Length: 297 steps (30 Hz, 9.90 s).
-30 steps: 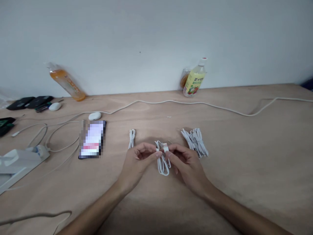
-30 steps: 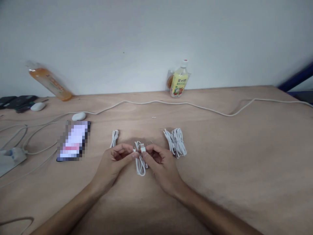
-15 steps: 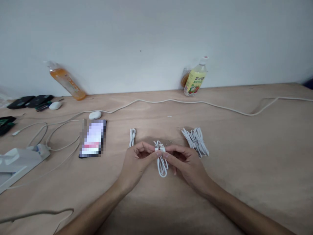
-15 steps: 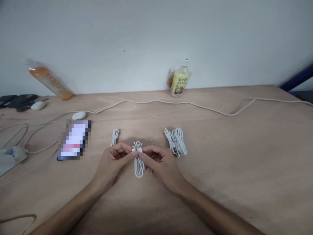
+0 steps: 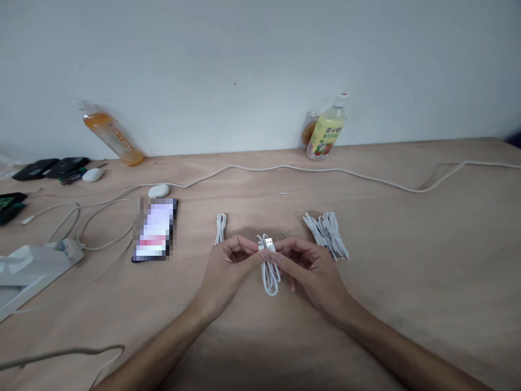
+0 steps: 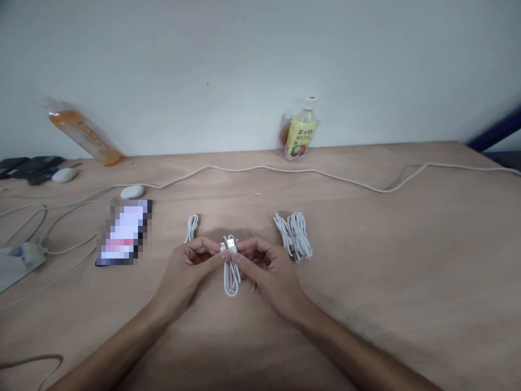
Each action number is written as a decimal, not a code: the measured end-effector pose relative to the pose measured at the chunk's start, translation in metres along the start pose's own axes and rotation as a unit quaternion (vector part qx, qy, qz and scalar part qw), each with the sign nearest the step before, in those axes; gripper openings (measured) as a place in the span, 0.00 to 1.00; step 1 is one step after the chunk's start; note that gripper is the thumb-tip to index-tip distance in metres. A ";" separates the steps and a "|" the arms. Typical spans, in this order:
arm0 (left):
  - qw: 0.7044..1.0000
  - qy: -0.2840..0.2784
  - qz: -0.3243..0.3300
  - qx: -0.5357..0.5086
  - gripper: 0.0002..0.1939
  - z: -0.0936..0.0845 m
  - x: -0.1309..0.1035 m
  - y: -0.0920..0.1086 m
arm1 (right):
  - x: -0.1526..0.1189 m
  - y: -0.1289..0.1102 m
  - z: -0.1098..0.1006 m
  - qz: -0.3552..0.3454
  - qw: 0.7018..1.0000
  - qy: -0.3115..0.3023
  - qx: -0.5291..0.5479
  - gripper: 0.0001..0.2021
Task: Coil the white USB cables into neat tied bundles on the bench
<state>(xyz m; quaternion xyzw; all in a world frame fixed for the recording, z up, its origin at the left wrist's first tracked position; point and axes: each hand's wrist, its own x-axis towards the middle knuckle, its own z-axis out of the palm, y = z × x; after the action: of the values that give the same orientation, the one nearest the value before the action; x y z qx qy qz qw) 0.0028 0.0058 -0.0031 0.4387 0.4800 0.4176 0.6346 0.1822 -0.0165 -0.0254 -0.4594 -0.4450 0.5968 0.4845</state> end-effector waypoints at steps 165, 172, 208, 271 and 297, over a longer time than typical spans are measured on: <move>0.969 -0.100 -0.081 -0.210 0.13 -0.005 0.010 -0.003 | -0.001 -0.002 -0.002 -0.013 0.993 0.112 -0.018 0.27; 0.969 -0.091 -0.113 -0.198 0.11 -0.005 0.010 -0.002 | 0.001 -0.005 0.001 -0.019 0.991 0.126 0.039 0.23; 0.938 -0.220 -0.131 -0.233 0.30 -0.015 0.018 -0.006 | 0.001 0.000 0.003 0.017 0.990 0.106 0.093 0.31; 0.964 -0.210 -0.117 -0.117 0.32 -0.001 0.005 -0.004 | -0.002 -0.002 0.003 0.025 0.988 0.061 0.139 0.21; 0.952 -0.214 -0.157 -0.152 0.25 -0.001 0.000 -0.001 | -0.006 -0.004 0.004 0.017 0.998 0.064 -0.015 0.19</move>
<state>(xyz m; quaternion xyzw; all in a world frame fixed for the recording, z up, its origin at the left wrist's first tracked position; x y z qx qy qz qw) 0.0017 0.0058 -0.0042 0.3358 0.3264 0.2770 0.8390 0.1798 -0.0221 -0.0206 -0.5111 -0.4139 0.5679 0.4949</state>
